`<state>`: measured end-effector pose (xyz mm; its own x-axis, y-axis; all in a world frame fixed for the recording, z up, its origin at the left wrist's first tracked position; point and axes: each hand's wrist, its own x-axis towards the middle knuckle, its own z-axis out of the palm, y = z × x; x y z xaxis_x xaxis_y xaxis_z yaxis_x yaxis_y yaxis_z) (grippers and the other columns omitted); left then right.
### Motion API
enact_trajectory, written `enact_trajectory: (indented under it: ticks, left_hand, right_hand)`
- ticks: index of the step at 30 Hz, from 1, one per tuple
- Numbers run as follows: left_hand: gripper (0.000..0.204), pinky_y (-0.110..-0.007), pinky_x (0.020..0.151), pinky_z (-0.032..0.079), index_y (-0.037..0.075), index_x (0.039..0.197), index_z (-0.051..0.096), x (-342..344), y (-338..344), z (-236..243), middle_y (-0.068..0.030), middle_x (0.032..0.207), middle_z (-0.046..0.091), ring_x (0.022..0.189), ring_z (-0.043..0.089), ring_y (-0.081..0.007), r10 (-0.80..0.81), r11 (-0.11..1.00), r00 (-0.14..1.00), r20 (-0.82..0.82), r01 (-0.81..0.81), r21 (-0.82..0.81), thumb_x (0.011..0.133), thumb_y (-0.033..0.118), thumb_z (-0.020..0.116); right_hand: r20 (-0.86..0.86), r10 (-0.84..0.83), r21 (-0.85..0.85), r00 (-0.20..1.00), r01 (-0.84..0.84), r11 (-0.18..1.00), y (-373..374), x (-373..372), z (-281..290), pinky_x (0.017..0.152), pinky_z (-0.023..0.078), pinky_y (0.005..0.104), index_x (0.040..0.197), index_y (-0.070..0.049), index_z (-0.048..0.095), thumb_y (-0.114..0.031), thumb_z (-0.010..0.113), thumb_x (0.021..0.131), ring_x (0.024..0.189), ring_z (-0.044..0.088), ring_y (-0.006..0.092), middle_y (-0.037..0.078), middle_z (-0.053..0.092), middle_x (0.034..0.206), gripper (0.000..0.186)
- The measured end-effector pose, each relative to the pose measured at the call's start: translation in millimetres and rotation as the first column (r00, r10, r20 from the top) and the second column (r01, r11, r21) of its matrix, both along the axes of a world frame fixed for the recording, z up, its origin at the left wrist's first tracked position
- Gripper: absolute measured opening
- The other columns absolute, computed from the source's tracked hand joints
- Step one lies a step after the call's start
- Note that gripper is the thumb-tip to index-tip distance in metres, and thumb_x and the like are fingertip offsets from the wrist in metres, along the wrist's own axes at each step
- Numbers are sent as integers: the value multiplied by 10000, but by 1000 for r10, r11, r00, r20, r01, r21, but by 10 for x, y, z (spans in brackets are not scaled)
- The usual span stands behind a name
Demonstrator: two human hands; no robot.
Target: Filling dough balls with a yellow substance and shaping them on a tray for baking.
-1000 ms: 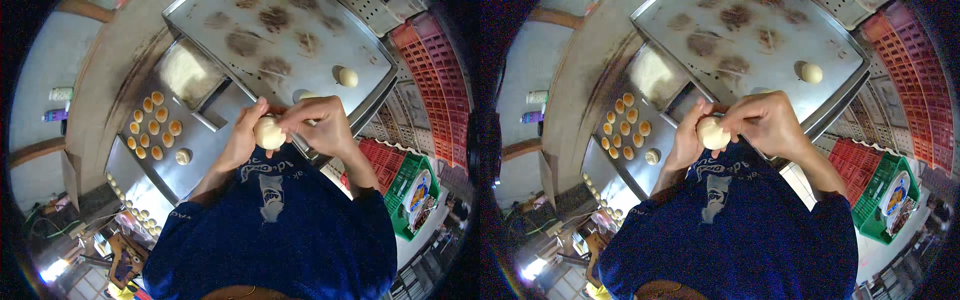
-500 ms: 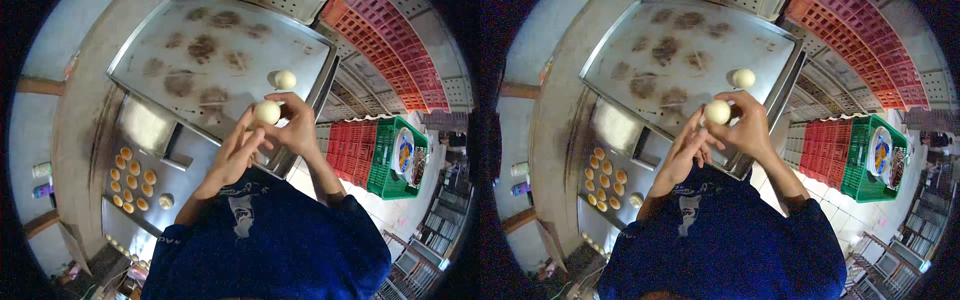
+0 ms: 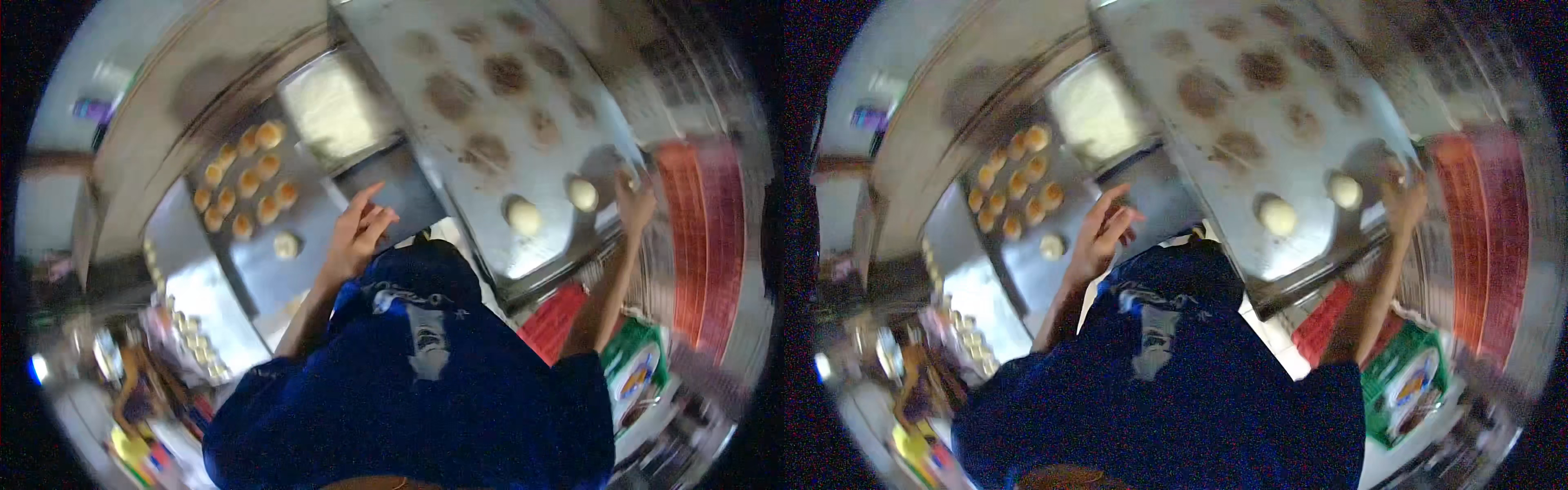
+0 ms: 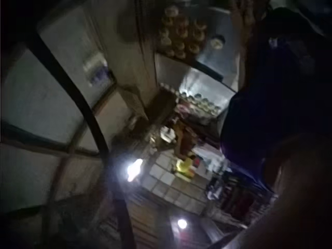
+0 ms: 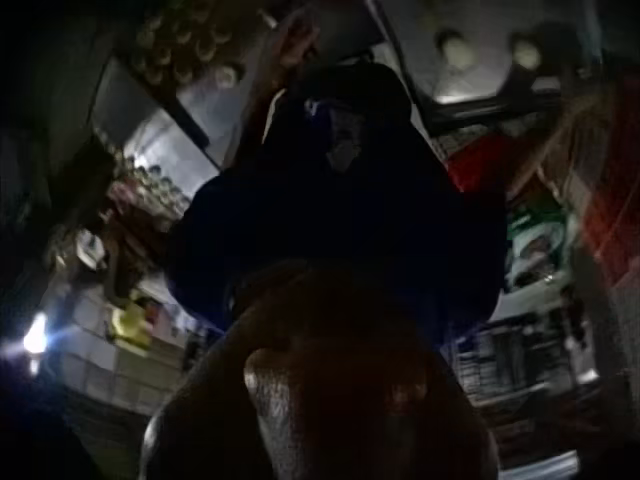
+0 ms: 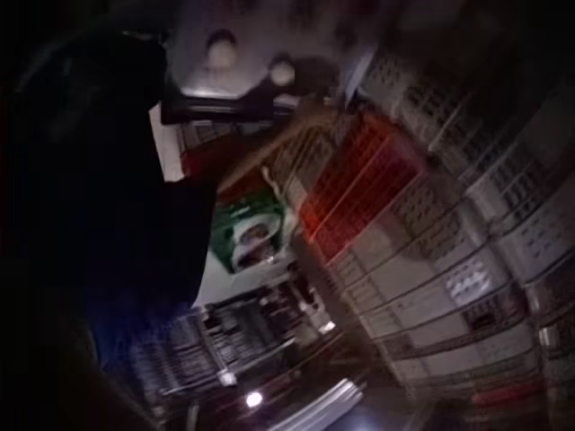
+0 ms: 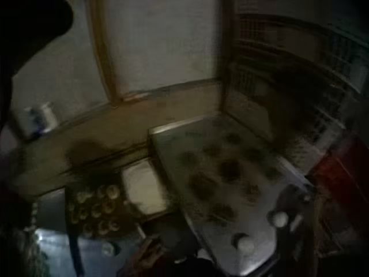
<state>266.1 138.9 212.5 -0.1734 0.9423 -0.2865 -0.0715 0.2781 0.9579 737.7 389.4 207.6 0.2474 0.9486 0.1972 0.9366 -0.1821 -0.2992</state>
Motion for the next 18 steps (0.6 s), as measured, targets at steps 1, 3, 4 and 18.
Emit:
enact_trajectory:
  ticks: [1, 3, 4, 18]
  left_hand:
    - [503, -251, 626, 452, 27, 1415, 430, -170, -143, -142, -84, 913, 661, 713, 575, -147, 97, 995, 991, -87, -97, 4, 974, 212, 584]
    - [521, -265, 659, 458, 14, 1367, 470, -585, -339, -426, -97, 901, 657, 749, 597, -149, 242, 969, 946, -216, -248, -5, 927, 238, 638]
    - [521, -265, 659, 458, 14, 1367, 470, -790, -456, -523, -97, 901, 657, 749, 597, -149, 308, 947, 920, -241, -321, -15, 927, 238, 638]
    - [408, -378, 792, 526, 38, 1270, 561, -2714, -1580, -2254, -186, 1069, 623, 928, 627, -318, 448, 522, 346, -824, -850, -72, 874, 130, 600]
  right_hand:
    - [129, 36, 51, 991, -43, 998, -137, -251, 201, 601, 533, 401, 1244, -123, 661, -445, 708, 831, 697, 670, 285, 132, 721, 938, 525]
    - [273, -1, -9, 962, 4, 1000, -72, 1, 86, 597, 520, 333, 1280, -144, 640, -388, 679, 859, 730, 665, 209, 117, 714, 910, 488]
    - [253, 96, 17, 963, -104, 994, -71, 38, 103, 637, 527, 348, 1285, -118, 619, -392, 666, 882, 775, 667, 224, 122, 705, 965, 489]
    - [-188, 491, 374, 851, -400, 837, -1254, -2456, 1109, 865, 562, 327, 1245, -84, 654, -204, 667, 934, 1068, 664, 238, 109, 656, 1258, 334]
